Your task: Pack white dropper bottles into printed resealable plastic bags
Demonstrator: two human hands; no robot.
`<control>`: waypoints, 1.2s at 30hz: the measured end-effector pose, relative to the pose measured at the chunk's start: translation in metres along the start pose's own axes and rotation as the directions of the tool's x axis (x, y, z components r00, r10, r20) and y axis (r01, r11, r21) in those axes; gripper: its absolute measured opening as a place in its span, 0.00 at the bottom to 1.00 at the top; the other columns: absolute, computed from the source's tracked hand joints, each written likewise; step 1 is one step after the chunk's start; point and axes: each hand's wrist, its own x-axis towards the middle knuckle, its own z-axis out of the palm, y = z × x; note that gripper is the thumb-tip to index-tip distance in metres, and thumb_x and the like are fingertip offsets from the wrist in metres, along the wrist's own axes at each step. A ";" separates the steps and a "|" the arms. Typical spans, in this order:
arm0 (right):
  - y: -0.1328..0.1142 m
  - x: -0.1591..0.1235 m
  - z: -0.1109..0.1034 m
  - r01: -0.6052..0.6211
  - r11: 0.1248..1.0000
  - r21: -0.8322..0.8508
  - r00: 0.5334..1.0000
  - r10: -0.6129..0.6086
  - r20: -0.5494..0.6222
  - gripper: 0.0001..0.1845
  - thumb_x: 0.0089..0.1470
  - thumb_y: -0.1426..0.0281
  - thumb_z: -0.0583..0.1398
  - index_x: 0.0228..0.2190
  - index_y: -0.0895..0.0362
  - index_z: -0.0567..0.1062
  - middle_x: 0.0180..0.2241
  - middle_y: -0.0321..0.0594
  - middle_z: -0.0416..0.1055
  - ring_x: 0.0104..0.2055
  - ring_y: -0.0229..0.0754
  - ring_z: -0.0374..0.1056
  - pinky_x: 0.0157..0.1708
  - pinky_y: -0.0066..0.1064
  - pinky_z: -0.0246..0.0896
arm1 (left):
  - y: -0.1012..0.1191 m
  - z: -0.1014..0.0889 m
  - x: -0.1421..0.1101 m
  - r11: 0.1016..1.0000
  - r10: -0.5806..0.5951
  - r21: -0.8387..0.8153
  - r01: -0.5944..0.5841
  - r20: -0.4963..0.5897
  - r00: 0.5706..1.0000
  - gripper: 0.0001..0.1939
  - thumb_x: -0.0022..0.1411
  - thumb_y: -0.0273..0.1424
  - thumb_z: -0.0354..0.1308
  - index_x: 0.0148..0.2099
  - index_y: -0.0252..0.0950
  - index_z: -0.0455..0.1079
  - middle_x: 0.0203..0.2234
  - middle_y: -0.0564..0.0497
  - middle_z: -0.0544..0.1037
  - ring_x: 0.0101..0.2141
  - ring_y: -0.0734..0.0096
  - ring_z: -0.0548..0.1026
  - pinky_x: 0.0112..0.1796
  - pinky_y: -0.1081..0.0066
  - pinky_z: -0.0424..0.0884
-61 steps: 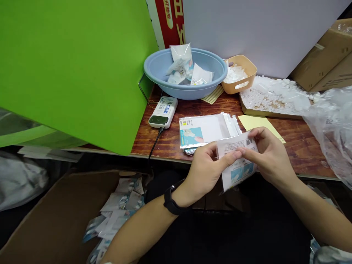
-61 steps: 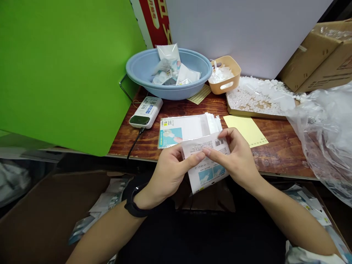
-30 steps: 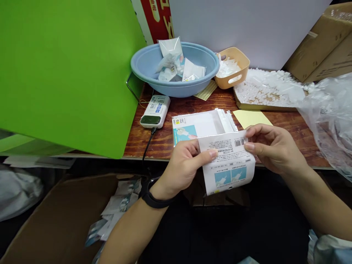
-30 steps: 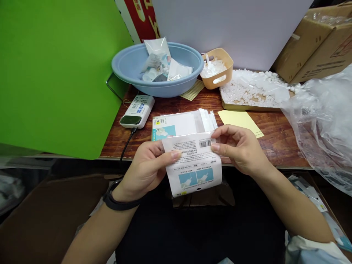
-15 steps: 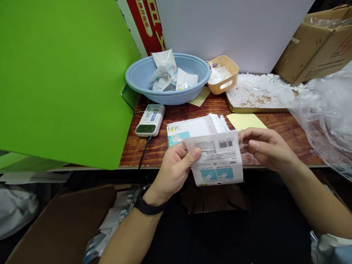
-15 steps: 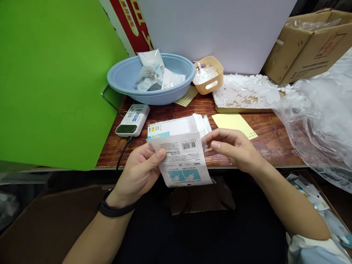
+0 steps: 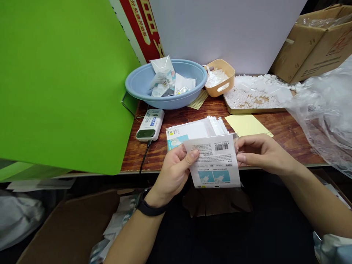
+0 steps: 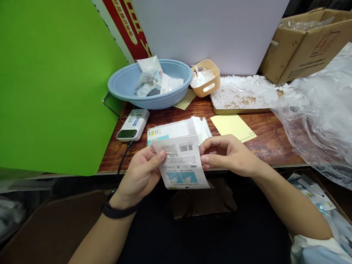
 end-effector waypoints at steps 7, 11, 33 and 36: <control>0.005 0.004 0.000 -0.103 0.987 0.122 0.993 0.109 -0.044 0.08 0.44 0.66 0.71 0.29 0.56 0.81 0.31 0.38 0.79 0.33 0.40 0.75 0.35 0.31 0.74 | -0.001 0.001 -0.001 0.999 0.042 0.021 -0.041 -0.049 0.998 0.11 0.56 0.32 0.66 0.42 0.36 0.77 0.40 0.46 0.82 0.43 0.59 0.80 0.46 0.61 0.76; 0.008 0.005 -0.002 -0.125 0.979 0.159 0.990 0.133 -0.037 0.10 0.43 0.65 0.71 0.28 0.56 0.81 0.31 0.40 0.79 0.32 0.40 0.76 0.34 0.30 0.75 | -0.002 0.001 0.000 0.999 0.045 0.033 -0.043 -0.062 0.997 0.10 0.56 0.32 0.67 0.41 0.35 0.77 0.39 0.46 0.83 0.44 0.58 0.79 0.46 0.61 0.76; 0.002 -0.001 0.022 0.055 0.990 -0.132 0.994 -0.067 -0.088 0.10 0.55 0.64 0.60 0.27 0.57 0.68 0.26 0.34 0.64 0.28 0.34 0.62 0.29 0.27 0.63 | 0.009 -0.003 -0.006 0.999 0.004 0.052 -0.002 -0.032 0.999 0.12 0.53 0.32 0.67 0.40 0.33 0.78 0.37 0.42 0.83 0.41 0.54 0.80 0.44 0.58 0.77; 0.002 -0.001 0.023 0.069 0.994 -0.085 0.995 -0.075 -0.062 0.11 0.55 0.63 0.60 0.27 0.57 0.67 0.25 0.34 0.64 0.27 0.34 0.62 0.28 0.27 0.62 | 0.012 -0.006 -0.005 0.999 -0.017 0.046 0.017 0.005 1.000 0.11 0.53 0.32 0.67 0.40 0.33 0.78 0.35 0.42 0.83 0.41 0.54 0.80 0.43 0.59 0.77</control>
